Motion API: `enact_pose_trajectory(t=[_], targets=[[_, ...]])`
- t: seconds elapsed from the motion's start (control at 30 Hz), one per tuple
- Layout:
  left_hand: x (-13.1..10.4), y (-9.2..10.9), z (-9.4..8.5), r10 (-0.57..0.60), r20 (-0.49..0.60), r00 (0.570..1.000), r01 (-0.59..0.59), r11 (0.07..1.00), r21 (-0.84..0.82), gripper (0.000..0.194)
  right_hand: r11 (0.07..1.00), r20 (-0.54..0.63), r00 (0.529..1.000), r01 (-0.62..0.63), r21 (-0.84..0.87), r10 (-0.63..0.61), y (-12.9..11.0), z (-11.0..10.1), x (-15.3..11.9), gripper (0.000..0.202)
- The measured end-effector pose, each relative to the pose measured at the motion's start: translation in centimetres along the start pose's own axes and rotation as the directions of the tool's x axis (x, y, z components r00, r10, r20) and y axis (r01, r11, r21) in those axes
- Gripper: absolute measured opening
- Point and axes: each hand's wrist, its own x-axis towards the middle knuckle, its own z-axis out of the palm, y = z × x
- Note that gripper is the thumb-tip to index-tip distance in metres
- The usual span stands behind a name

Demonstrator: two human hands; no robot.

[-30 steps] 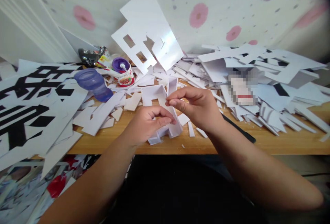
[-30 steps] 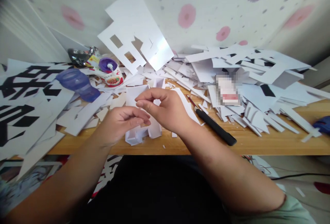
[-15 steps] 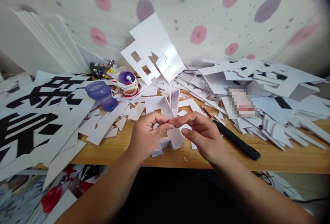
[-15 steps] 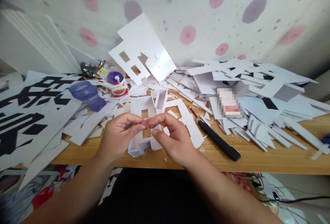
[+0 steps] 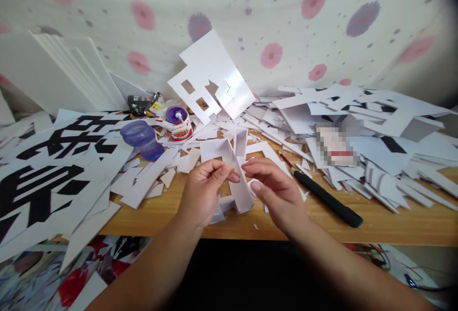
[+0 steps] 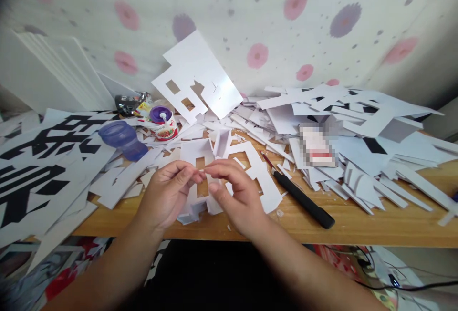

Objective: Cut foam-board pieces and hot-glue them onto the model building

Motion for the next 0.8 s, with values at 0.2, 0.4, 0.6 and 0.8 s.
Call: enact_pose_trajectory(t=[0.2,0.4,0.6,0.8], targets=[[-1.5,0.4,2.2,-0.104,0.045,0.994,0.107,0.993,-0.057,0.014,0.912,0.015,0.973,0.220,-0.345,-0.229,-0.2,0.1,-0.5,0.045],[-2.4,0.0,3.6,-0.155,0.110,0.982,0.163,0.984,-0.070,0.029,0.892,-0.055,0.961,0.228,-0.390,-0.270,-0.3,-1.3,-1.3,0.025],[-2.5,-0.9,4.4,-0.214,0.285,0.934,0.238,0.970,-0.054,0.034,0.903,-0.077,0.977,0.153,-0.403,-0.200,-0.4,-3.4,-1.3,0.009],[-1.8,-1.0,4.7,-0.228,0.434,0.872,0.356,0.903,-0.242,0.036,0.993,-0.348,0.937,-0.079,-0.086,0.045,0.5,-5.8,-0.6,0.029]])
